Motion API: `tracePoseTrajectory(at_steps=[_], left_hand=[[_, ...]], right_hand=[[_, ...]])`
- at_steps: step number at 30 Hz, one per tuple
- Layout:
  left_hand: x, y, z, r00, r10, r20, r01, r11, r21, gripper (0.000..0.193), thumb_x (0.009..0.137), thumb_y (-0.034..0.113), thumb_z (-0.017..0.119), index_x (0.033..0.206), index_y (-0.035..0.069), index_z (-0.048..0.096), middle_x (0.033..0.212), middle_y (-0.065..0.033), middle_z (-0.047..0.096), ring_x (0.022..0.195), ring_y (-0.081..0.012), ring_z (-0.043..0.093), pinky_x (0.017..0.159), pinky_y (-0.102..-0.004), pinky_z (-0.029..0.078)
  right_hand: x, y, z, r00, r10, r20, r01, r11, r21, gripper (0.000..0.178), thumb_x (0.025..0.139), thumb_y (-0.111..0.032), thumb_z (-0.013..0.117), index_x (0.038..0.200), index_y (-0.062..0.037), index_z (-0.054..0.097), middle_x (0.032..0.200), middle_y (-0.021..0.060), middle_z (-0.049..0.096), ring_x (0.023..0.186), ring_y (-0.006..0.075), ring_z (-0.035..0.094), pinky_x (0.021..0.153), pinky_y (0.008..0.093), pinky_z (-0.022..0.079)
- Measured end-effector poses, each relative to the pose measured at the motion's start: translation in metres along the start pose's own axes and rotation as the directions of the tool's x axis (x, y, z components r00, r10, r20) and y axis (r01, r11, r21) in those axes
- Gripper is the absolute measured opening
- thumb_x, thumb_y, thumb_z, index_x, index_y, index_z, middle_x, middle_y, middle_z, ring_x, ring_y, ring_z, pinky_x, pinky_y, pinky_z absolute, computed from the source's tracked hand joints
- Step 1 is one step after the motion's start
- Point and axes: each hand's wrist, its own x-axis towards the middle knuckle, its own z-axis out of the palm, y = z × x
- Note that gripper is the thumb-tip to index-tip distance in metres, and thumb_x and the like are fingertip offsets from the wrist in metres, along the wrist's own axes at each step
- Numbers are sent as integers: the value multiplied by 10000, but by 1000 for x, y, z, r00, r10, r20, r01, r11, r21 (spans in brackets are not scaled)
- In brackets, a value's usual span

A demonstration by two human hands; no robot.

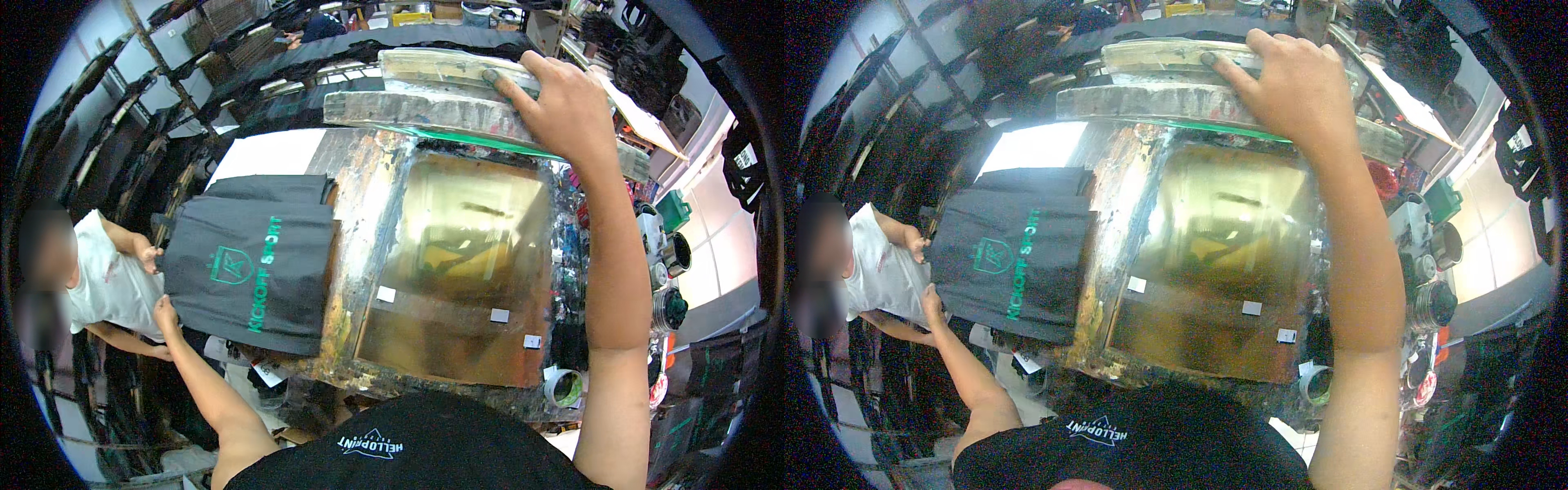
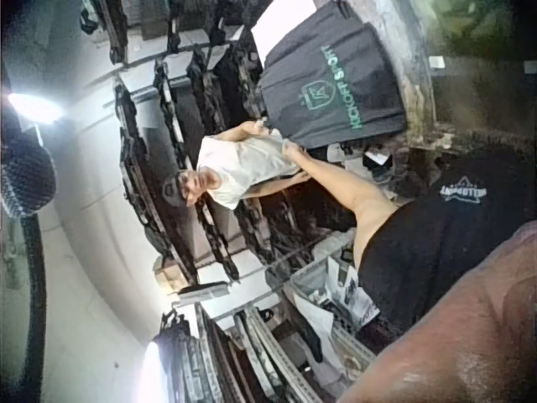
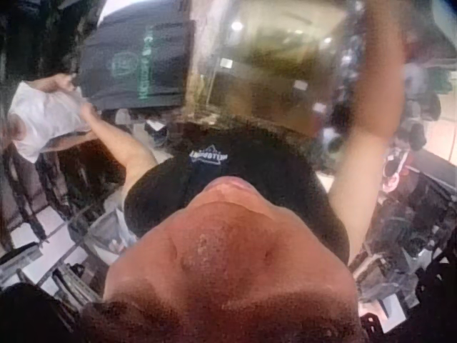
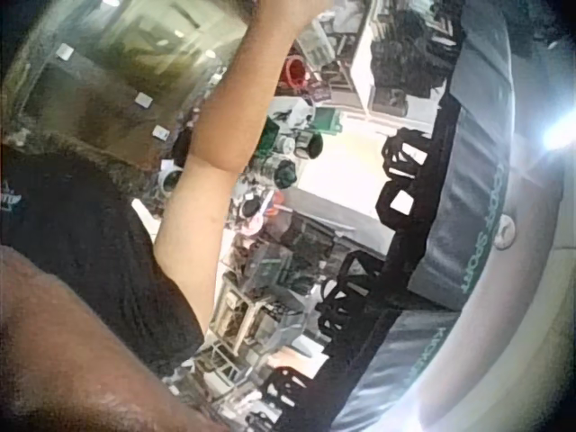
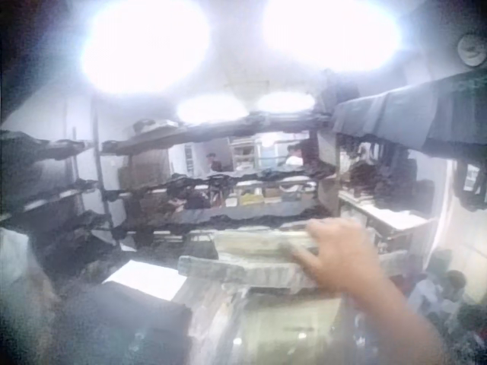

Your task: The person performs screen printing on black bags by spreading green ink across a screen with a squeegee, lifting the screen, and placing the printed bags on a nearby stack.

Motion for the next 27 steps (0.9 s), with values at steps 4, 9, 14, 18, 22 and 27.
tracePoseTrajectory(at_steps=[4,9,14,18,22,27], left_hand=[[-113,84,35,511,395,-763,167,825,539,589,1029,428,557,1483,55,518,1428,-289,523,1300,-508,512,1090,-661,388],[-229,209,60,561,728,-393,-791,612,4,253,1013,224,647,1144,18,715,1181,-164,716,1105,-378,653,961,-471,513],[-254,233,191,617,731,291,-763,646,-5,582,968,459,678,1271,-38,672,1268,-239,680,1213,-379,634,1028,-450,503],[-273,238,262,741,542,397,-672,592,446,738,923,564,697,1325,-43,581,1343,-250,617,1201,-484,609,1012,-522,508],[-264,215,278,752,526,398,-658,637,401,650,918,576,695,1164,-19,605,1163,-219,688,1078,-442,677,883,-516,565],[-264,231,253,720,547,427,-678,685,266,650,915,606,682,1100,-14,620,1001,-247,732,964,-440,710,858,-522,562]], right_hand=[[-3,2,-3,999,-13,49,17,995,-94,540,967,-580,577,1046,-60,700,966,215,734,964,395,707,867,522,524],[-5,8,-2,999,-22,28,23,999,-32,556,966,-587,562,1030,-49,688,969,216,729,974,412,698,873,540,520],[-2,3,1,1000,-16,24,16,1000,4,557,958,-591,568,1063,-60,696,987,213,731,988,401,703,870,538,523],[-7,4,-1,999,-10,42,11,1000,-22,540,957,-583,576,1070,-70,699,1006,202,737,995,383,706,875,519,516],[-6,-5,-6,1000,-14,27,15,999,-35,518,940,-567,611,1007,-65,718,966,178,743,931,370,715,865,509,518],[-4,4,-6,1000,8,3,-8,1000,-26,513,939,-579,609,967,-78,715,865,151,732,894,346,715,825,486,510]])
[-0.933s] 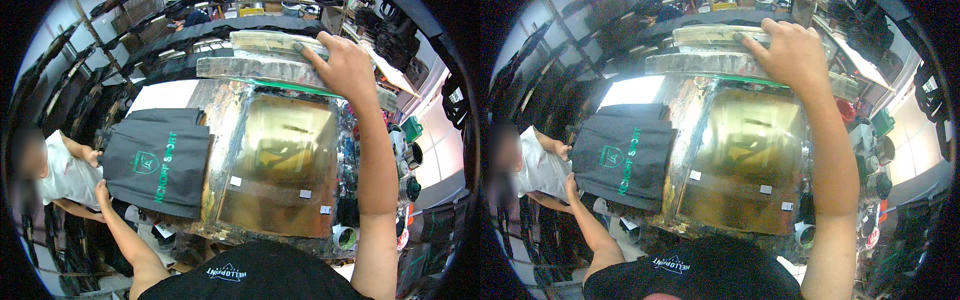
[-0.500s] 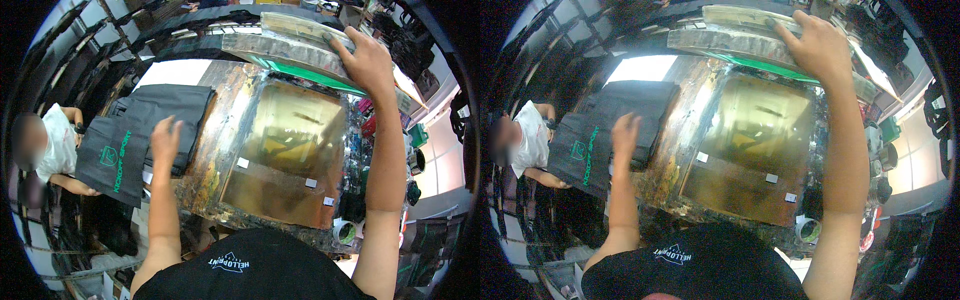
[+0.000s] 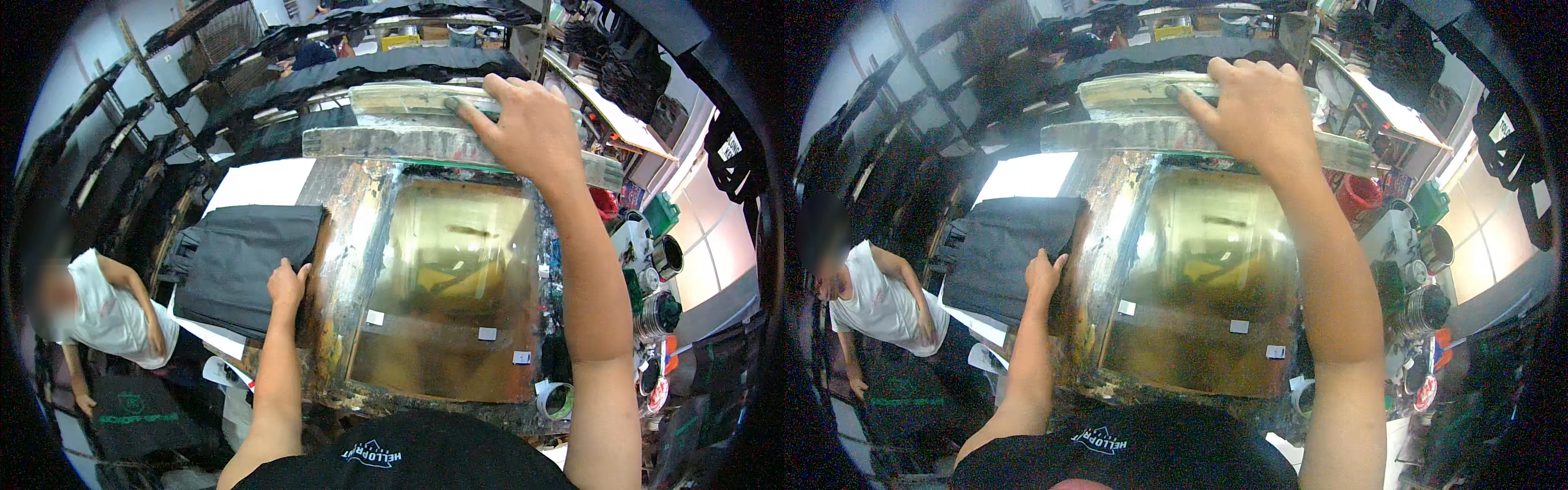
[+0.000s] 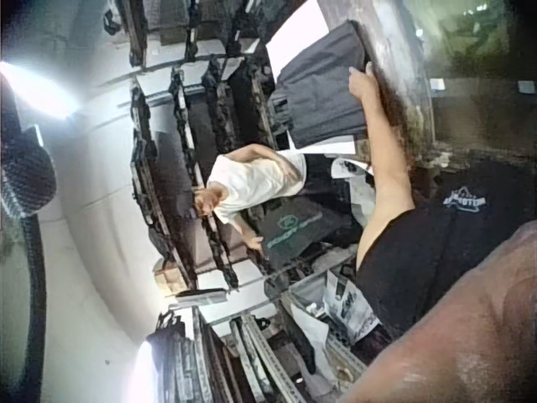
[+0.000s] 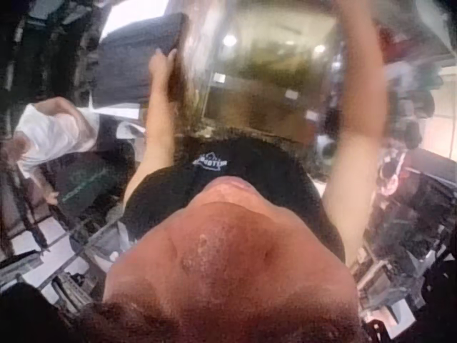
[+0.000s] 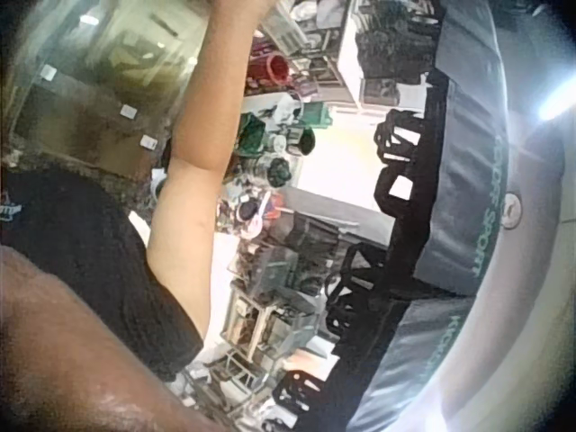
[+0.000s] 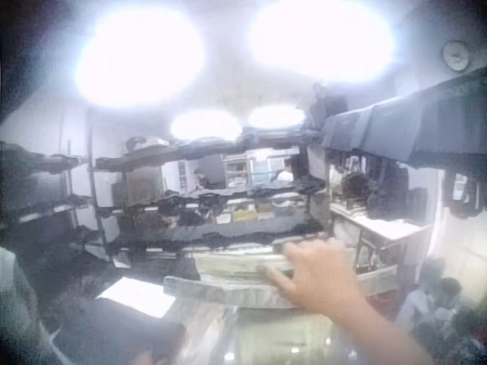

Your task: The person performs screen printing on black bags by spreading green ink across a screen with a squeegee, lifting the screen, and placing the printed bags on a nearby stack.

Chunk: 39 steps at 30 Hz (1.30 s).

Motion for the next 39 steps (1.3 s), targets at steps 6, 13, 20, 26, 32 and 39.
tracePoseTrajectory(at_steps=[6,13,20,26,32,39], left_hand=[[0,-19,-20,1000,-14,10,14,997,-79,677,887,680,671,1057,25,667,1007,-243,737,989,-442,701,858,-532,548],[1,0,-33,993,-25,116,33,997,-66,598,928,631,650,1020,41,680,1011,-227,735,976,-446,692,852,-536,543],[25,-10,-53,907,348,-237,-389,907,-159,365,1026,385,543,974,48,674,1028,-222,716,1001,-465,664,854,-554,518],[18,130,-88,868,481,124,-408,832,-375,411,1001,403,530,1062,34,701,1040,-265,713,1039,-490,653,901,-574,509],[-41,296,-10,797,599,71,-466,686,-558,402,1025,372,468,1068,50,704,1089,-288,701,1048,-505,651,940,-594,507],[-108,361,52,535,844,20,-721,469,-510,557,1051,528,474,1263,52,672,1551,-230,467,1454,-467,392,1198,-626,276]], right_hand=[[-4,0,6,999,-32,-40,35,998,55,501,951,-575,597,974,-91,722,866,136,732,887,314,713,841,467,483],[-12,2,4,999,-33,-29,33,999,-4,521,958,-584,583,1013,-86,723,895,127,742,915,297,719,863,463,482],[-7,-6,0,1000,-23,7,23,1000,19,519,961,-586,577,1003,-92,733,894,128,748,913,293,727,852,467,491],[-3,4,9,998,-25,-61,25,1000,5,513,952,-589,591,986,-104,755,870,124,758,867,308,737,809,481,505],[-3,6,11,999,-44,-30,44,999,-5,546,944,-607,583,1002,-90,751,887,156,751,883,334,731,794,504,519],[21,-16,-19,907,21,421,-47,998,51,609,1061,-612,416,1028,-60,672,836,55,659,748,151,604,722,357,491]])
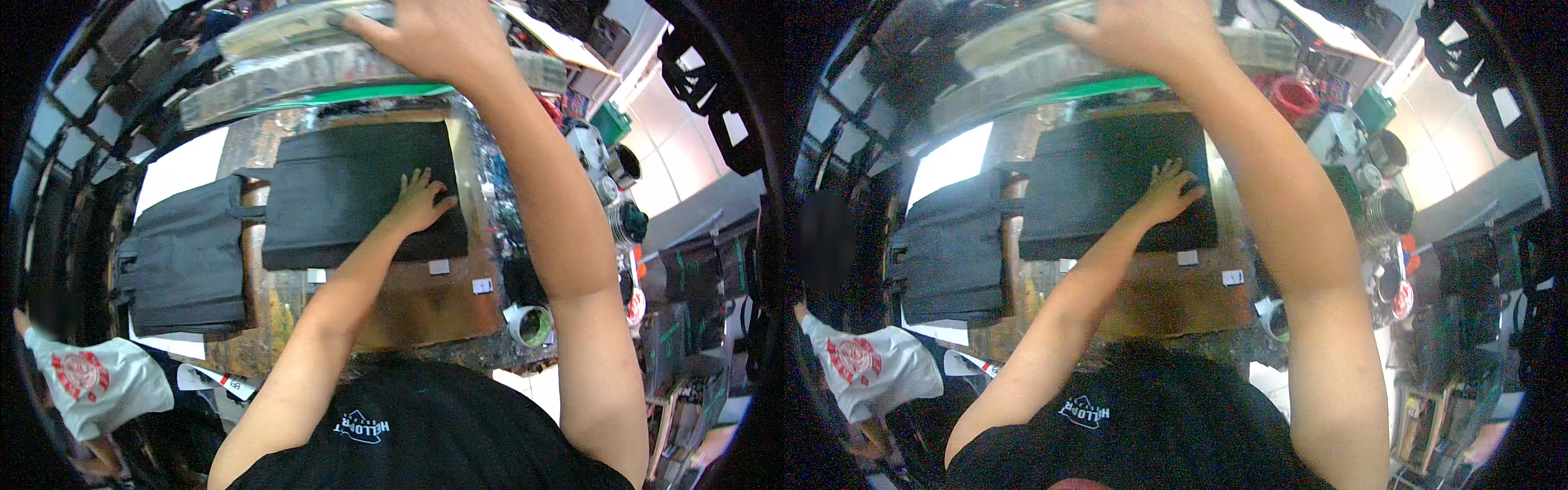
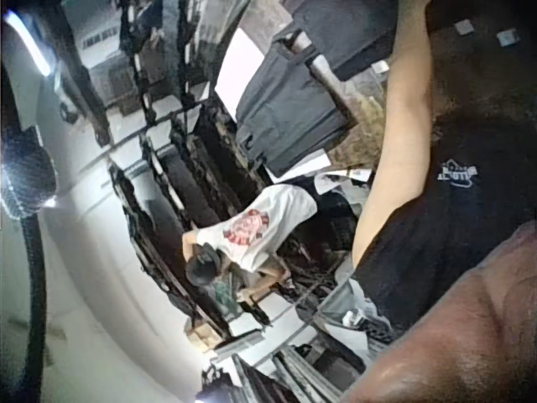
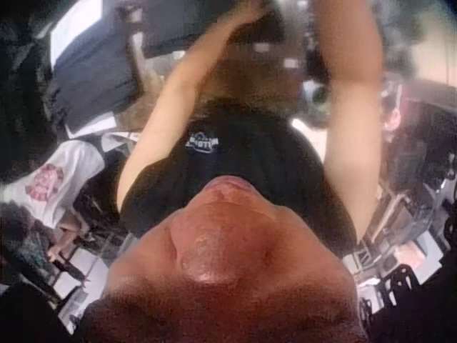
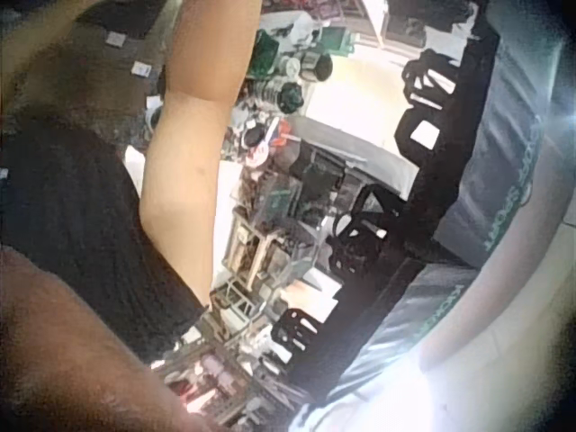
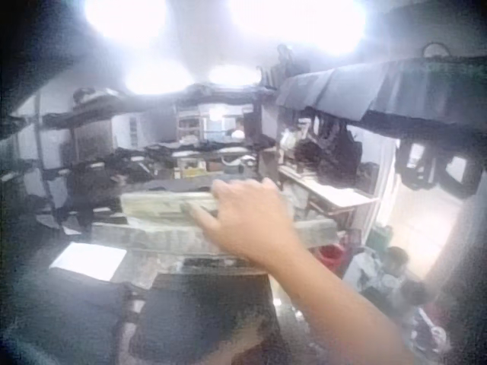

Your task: The person performs screen printing on black bags by spreading green ink across a screen with a squeegee, lifting the screen, and placing the printed bags on a nearby stack.

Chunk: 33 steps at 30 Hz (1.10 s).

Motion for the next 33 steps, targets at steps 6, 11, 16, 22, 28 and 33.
tracePoseTrajectory(at_steps=[6,11,16,22,28,33], left_hand=[[-93,4,-32,995,21,-99,-14,998,63,557,1020,510,550,1414,124,631,1635,-200,377,1528,-463,277,1211,-711,108],[-134,-14,-21,990,-128,-51,138,931,338,618,1060,525,444,1608,244,396,1698,-188,248,1534,-528,197,1165,-782,100],[-111,-3,-2,989,-96,-113,127,941,314,624,1049,512,461,1596,213,421,1682,-209,270,1530,-534,191,1150,-794,96],[-114,18,12,985,-91,-148,129,955,269,631,1036,505,480,1587,202,438,1675,-221,278,1525,-538,194,1154,-794,58],[-119,33,11,984,-112,-138,142,960,240,644,1048,522,456,1604,201,410,1698,-207,239,1532,-545,181,1152,-797,62],[-124,29,-7,985,-100,-140,130,965,228,651,1038,553,462,1557,160,481,1678,-225,278,1553,-477,195,1137,-812,56]], right_hand=[[-15,27,-4,1000,-1,-13,1,999,36,611,1061,-619,417,954,-71,665,755,30,599,664,124,548,577,277,475],[1,17,-7,1000,-13,-25,13,1000,-5,668,1063,-645,355,914,-75,671,749,29,593,628,95,510,489,253,451],[0,-5,-16,992,118,43,-118,993,3,682,1060,-651,358,953,-65,691,769,40,616,664,113,555,523,263,488],[-18,9,-11,1000,-13,-4,13,998,56,673,1061,-646,365,1013,-60,692,826,44,644,733,126,593,589,284,523],[-12,6,1,994,9,-107,-7,1000,13,705,1051,-674,353,1058,-48,679,900,77,680,814,155,624,654,328,548],[-16,-2,-3,997,25,-73,-25,1000,10,694,1056,-674,337,1035,-63,666,893,84,674,801,166,613,665,334,523]])
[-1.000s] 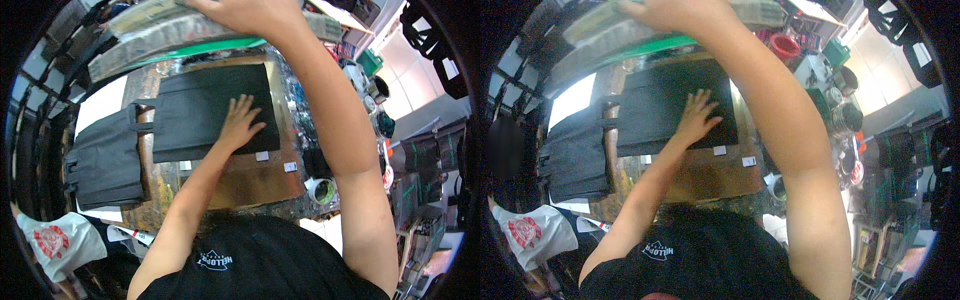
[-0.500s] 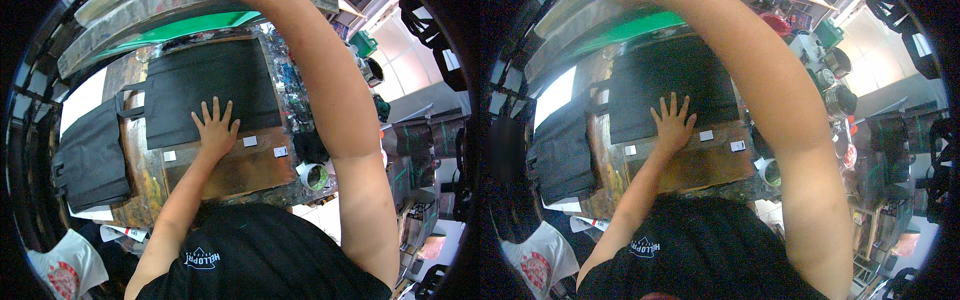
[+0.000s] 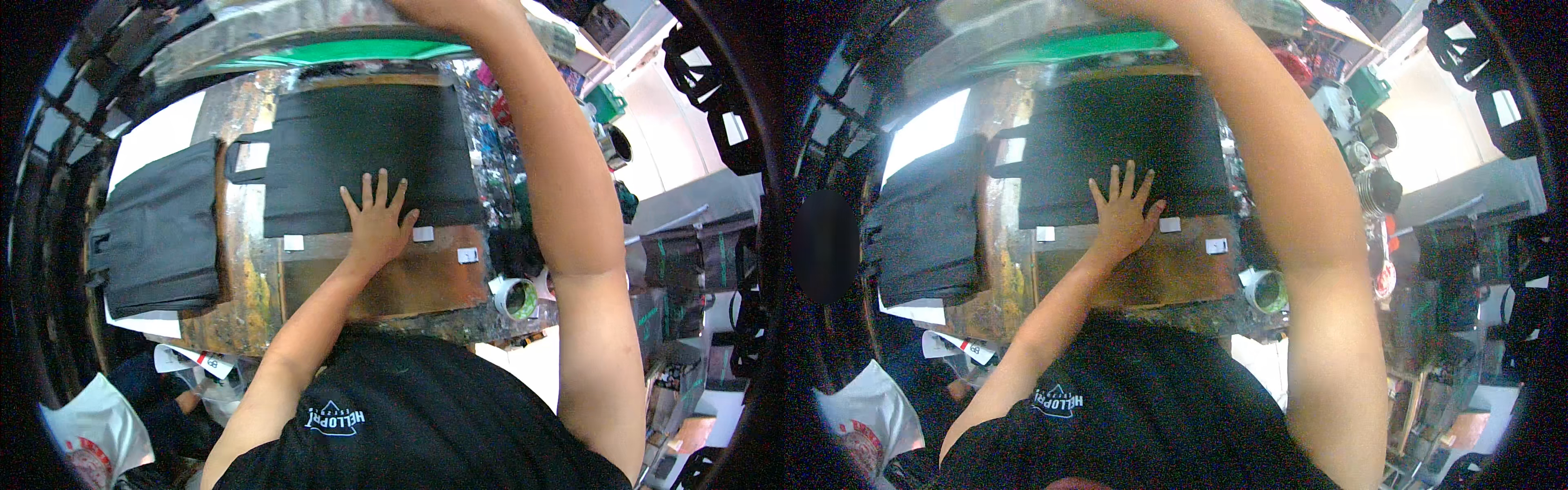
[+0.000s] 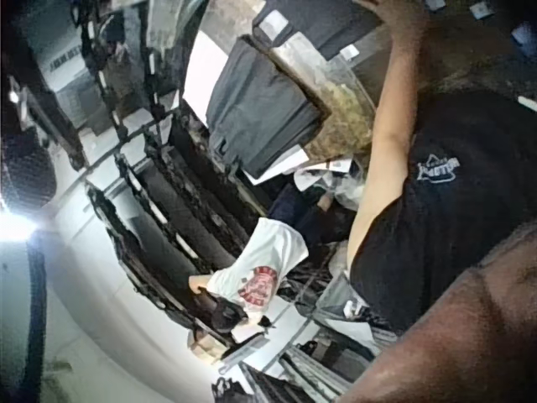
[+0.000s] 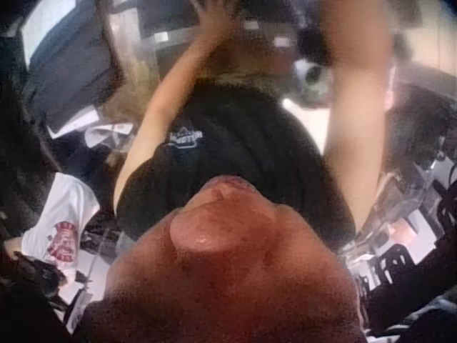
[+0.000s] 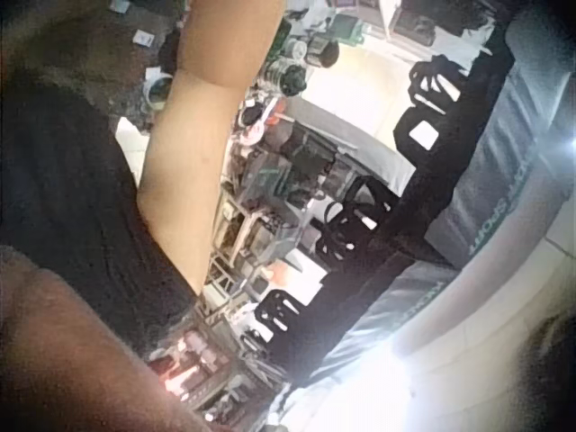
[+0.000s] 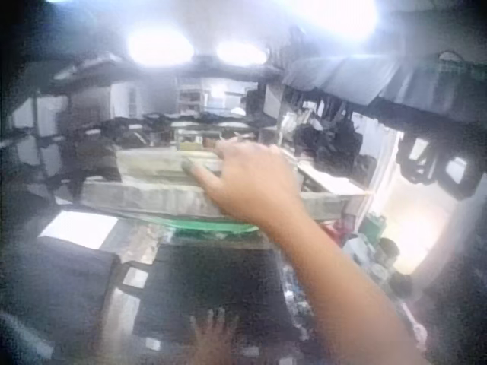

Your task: The person performs screen printing on black bags by spreading green ink across a screen with a squeegee, lifting the screen, and placing the printed bags on a nearby stack.

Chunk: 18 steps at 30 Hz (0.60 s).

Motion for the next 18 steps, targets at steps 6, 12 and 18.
tracePoseTrajectory(at_steps=[6,12,18], left_hand=[[26,-63,-133,877,-426,-221,16,487,-873,857,922,265,780,1579,31,282,1179,-158,670,1009,-220,616,941,-359,484],[-14,-123,-234,866,-485,-119,-5,231,-973,842,797,93,899,1492,-12,436,1137,-85,702,1006,-168,671,912,-302,548],[-104,-136,-107,805,-590,-61,218,391,-894,803,634,133,1000,1329,-7,622,1147,-110,730,1024,-186,700,916,-336,576]], right_hand=[[-12,23,39,912,-166,-375,103,978,-183,558,935,-610,596,991,-68,719,862,202,713,805,387,709,735,509,545],[-100,-17,61,982,-88,-166,82,996,-45,497,925,-502,646,1129,-49,646,972,159,652,965,348,626,849,501,429],[-170,-21,127,968,-65,241,61,998,26,597,731,-212,852,1225,-104,535,1080,125,597,1083,329,575,887,493,404]])
